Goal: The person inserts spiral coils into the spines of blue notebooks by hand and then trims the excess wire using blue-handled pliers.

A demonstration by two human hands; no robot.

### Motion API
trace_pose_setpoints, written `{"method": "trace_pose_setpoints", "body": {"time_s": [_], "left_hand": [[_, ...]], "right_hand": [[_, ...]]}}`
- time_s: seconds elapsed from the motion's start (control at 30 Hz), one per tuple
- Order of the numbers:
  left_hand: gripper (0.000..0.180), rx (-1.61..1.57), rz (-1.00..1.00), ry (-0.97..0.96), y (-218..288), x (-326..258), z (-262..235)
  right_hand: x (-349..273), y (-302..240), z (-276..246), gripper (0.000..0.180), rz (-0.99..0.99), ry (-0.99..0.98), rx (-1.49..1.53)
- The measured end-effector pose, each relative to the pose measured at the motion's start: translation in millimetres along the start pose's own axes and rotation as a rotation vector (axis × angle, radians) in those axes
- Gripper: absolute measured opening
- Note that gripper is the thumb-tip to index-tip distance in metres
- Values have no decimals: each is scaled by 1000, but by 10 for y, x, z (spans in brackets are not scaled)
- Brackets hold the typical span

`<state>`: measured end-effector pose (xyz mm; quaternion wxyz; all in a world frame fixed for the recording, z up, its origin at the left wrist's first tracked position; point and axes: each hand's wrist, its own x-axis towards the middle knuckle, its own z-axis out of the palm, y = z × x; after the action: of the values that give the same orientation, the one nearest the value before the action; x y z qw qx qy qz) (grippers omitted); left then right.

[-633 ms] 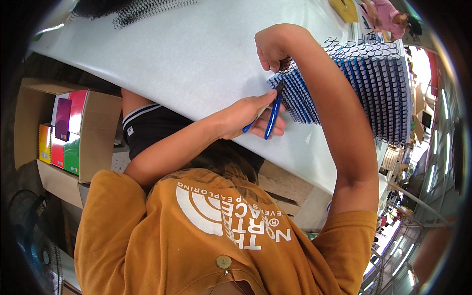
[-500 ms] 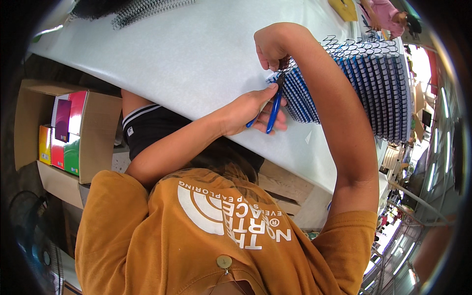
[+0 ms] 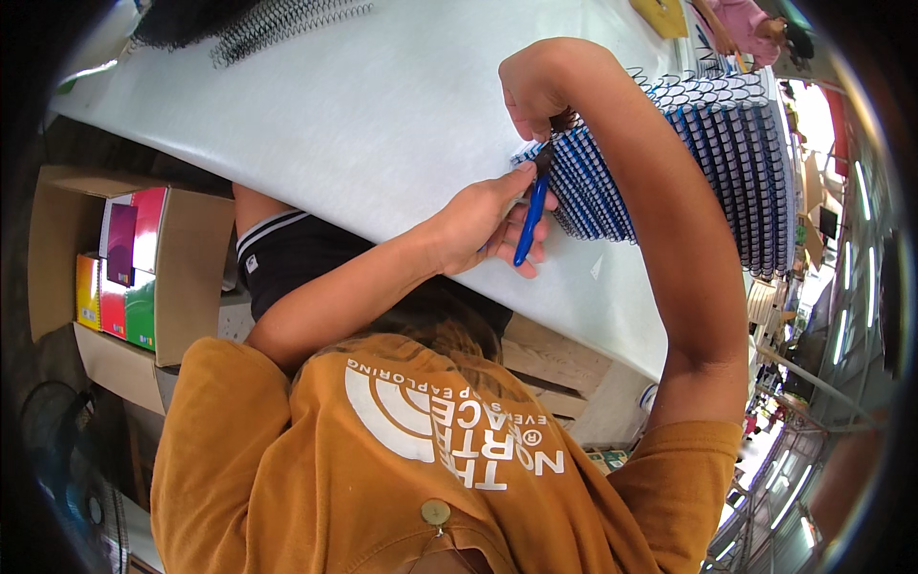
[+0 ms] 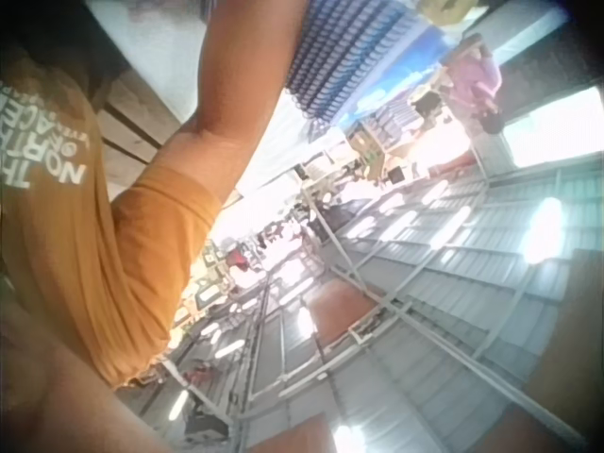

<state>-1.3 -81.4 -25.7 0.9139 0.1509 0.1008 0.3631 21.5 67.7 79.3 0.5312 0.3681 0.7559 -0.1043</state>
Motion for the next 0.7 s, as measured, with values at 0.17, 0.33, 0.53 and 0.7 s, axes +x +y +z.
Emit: {"method": "trace_pose_setpoints", "body": {"time_s": [0.17,0.33,0.53,0.7], "left_hand": [[53,249,-55,233,0,-127,92],[50,146,-6,259,58,-48,205],[54,276,-51,225,28,-160,110],[50,127,6,265,105,-89,298]], "right_hand": [[7,60,18,19,-19,25,62],[-63,14,-7,19,-22,68,41],[-112,44,-26,20,-45,77,60],[-141,8,-14,22,-38,101,65]]}}
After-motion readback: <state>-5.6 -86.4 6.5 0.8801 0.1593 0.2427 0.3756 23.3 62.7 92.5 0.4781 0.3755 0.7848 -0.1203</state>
